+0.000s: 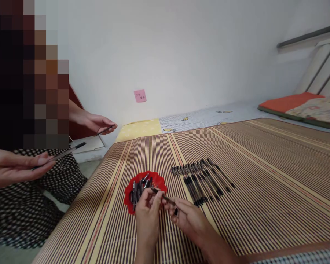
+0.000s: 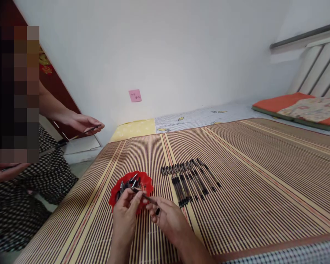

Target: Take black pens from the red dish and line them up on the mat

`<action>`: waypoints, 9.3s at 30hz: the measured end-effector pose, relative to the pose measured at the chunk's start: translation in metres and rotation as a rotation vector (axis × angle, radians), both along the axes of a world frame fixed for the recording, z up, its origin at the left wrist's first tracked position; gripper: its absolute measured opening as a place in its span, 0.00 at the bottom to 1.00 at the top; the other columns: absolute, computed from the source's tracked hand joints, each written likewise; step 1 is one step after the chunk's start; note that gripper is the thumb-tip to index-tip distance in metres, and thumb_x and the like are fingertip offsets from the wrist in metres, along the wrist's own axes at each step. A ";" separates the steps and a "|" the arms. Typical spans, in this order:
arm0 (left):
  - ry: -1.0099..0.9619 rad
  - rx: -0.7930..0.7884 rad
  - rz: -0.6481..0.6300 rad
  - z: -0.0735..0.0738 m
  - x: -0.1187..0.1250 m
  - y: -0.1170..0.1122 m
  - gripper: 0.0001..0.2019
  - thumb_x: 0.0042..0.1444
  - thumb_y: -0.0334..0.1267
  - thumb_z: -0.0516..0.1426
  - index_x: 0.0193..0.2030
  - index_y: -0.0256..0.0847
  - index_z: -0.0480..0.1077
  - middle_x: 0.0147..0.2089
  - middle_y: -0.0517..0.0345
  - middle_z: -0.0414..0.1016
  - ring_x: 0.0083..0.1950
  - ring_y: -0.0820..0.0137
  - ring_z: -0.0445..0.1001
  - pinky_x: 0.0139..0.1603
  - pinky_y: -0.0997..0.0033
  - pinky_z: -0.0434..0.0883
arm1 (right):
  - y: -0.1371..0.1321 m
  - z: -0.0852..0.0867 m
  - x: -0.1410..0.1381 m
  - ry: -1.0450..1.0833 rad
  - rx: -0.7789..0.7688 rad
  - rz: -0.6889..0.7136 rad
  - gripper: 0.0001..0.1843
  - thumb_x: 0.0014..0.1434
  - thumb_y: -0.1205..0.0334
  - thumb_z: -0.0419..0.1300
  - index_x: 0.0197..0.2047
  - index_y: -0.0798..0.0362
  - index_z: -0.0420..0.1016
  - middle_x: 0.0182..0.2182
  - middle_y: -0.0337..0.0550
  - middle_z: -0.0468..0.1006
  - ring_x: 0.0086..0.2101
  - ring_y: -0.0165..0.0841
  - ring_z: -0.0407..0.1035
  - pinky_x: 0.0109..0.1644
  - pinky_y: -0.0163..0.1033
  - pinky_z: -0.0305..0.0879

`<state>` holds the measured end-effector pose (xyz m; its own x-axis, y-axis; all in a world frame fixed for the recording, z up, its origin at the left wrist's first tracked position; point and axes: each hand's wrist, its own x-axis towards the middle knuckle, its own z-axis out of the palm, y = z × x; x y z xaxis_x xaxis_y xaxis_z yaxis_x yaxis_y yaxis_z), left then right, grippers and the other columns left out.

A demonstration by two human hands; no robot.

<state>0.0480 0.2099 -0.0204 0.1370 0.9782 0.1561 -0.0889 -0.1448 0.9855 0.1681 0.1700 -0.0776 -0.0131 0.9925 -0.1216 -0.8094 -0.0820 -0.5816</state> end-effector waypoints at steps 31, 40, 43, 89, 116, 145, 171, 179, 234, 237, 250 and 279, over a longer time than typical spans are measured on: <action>-0.105 -0.229 -0.158 -0.017 0.014 -0.002 0.18 0.51 0.54 0.64 0.31 0.37 0.74 0.28 0.59 0.73 0.29 0.74 0.68 0.30 0.76 0.65 | -0.002 0.007 0.007 -0.653 -0.012 0.084 0.28 0.50 0.35 0.64 0.24 0.54 0.67 0.19 0.31 0.58 0.19 0.23 0.48 0.22 0.32 0.42; -0.350 -0.608 -0.431 -0.038 0.045 -0.021 0.24 0.42 0.56 0.69 0.30 0.38 0.67 0.14 0.74 0.53 0.14 0.84 0.42 0.16 0.80 0.41 | -0.002 0.016 0.052 -0.728 -0.005 -0.165 0.26 0.52 0.36 0.64 0.29 0.52 0.67 0.18 0.28 0.56 0.18 0.23 0.47 0.22 0.32 0.44; -0.468 -0.753 -0.365 -0.045 0.047 -0.018 0.20 0.47 0.49 0.68 0.34 0.33 0.70 0.17 0.68 0.64 0.13 0.85 0.48 0.15 0.81 0.43 | -0.009 0.023 0.054 -0.849 -0.001 -0.387 0.24 0.56 0.38 0.61 0.29 0.52 0.68 0.18 0.30 0.57 0.19 0.25 0.50 0.22 0.32 0.47; -0.632 -0.631 -0.231 -0.038 0.038 -0.014 0.15 0.37 0.33 0.74 0.28 0.32 0.75 0.24 0.57 0.76 0.21 0.81 0.68 0.21 0.86 0.65 | -0.017 0.038 0.069 -0.952 0.065 -0.591 0.18 0.56 0.44 0.63 0.39 0.52 0.76 0.31 0.45 0.76 0.35 0.38 0.71 0.36 0.39 0.67; -0.756 -0.731 0.018 -0.009 0.022 -0.003 0.10 0.59 0.18 0.55 0.32 0.30 0.75 0.32 0.52 0.79 0.27 0.76 0.76 0.27 0.80 0.74 | -0.005 0.016 0.040 -0.197 -0.009 -0.237 0.17 0.50 0.58 0.70 0.43 0.53 0.76 0.42 0.49 0.80 0.46 0.39 0.76 0.55 0.44 0.71; -0.631 -0.446 0.030 -0.014 0.039 -0.017 0.16 0.36 0.34 0.74 0.32 0.33 0.77 0.31 0.54 0.80 0.32 0.72 0.79 0.36 0.76 0.78 | -0.016 0.035 0.041 -1.090 0.274 -0.422 0.12 0.62 0.58 0.56 0.42 0.52 0.78 0.32 0.43 0.77 0.29 0.32 0.72 0.35 0.36 0.69; -0.508 -0.363 -0.008 -0.016 0.040 -0.022 0.17 0.38 0.40 0.73 0.33 0.35 0.77 0.30 0.55 0.80 0.31 0.72 0.79 0.36 0.76 0.76 | -0.014 0.032 0.045 -0.917 0.077 -0.233 0.18 0.58 0.44 0.61 0.33 0.52 0.71 0.18 0.33 0.68 0.20 0.28 0.65 0.25 0.33 0.62; -0.409 -0.295 -0.030 -0.013 0.036 -0.023 0.14 0.44 0.40 0.71 0.34 0.34 0.76 0.31 0.52 0.81 0.31 0.71 0.79 0.36 0.74 0.75 | -0.018 0.036 0.043 -0.958 0.066 -0.186 0.25 0.61 0.41 0.55 0.23 0.50 0.61 0.16 0.31 0.60 0.17 0.25 0.54 0.21 0.32 0.52; -0.460 -0.332 -0.067 -0.013 0.021 -0.013 0.18 0.49 0.46 0.68 0.41 0.38 0.73 0.27 0.60 0.76 0.24 0.77 0.71 0.28 0.79 0.70 | -0.014 0.038 0.045 -0.501 -0.004 -0.264 0.18 0.50 0.51 0.70 0.39 0.55 0.80 0.26 0.39 0.75 0.26 0.28 0.69 0.33 0.36 0.69; -0.475 -0.317 -0.130 -0.014 0.027 -0.015 0.20 0.46 0.41 0.70 0.44 0.36 0.74 0.31 0.56 0.79 0.30 0.74 0.76 0.37 0.75 0.74 | -0.013 0.035 0.043 -0.488 -0.005 -0.256 0.19 0.50 0.50 0.69 0.39 0.56 0.80 0.26 0.39 0.76 0.26 0.28 0.69 0.33 0.36 0.70; -0.517 -0.361 -0.130 -0.012 0.029 -0.015 0.20 0.44 0.41 0.71 0.42 0.34 0.75 0.29 0.57 0.77 0.28 0.75 0.74 0.33 0.76 0.73 | -0.010 0.027 0.038 -0.734 0.084 -0.320 0.15 0.55 0.56 0.64 0.42 0.55 0.80 0.22 0.39 0.77 0.25 0.32 0.73 0.33 0.39 0.73; -0.727 -0.387 0.289 -0.025 -0.001 0.014 0.06 0.60 0.34 0.60 0.32 0.36 0.71 0.23 0.63 0.68 0.21 0.80 0.63 0.19 0.84 0.64 | -0.011 0.029 0.070 -0.568 -0.076 -0.403 0.18 0.46 0.51 0.71 0.36 0.55 0.79 0.23 0.39 0.75 0.26 0.31 0.70 0.33 0.38 0.70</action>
<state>0.0471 0.2239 -0.0450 -0.1294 0.9615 -0.2425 -0.7261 0.0747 0.6835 0.2380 0.1594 -0.0489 0.4400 0.8953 -0.0698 -0.3576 0.1034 -0.9281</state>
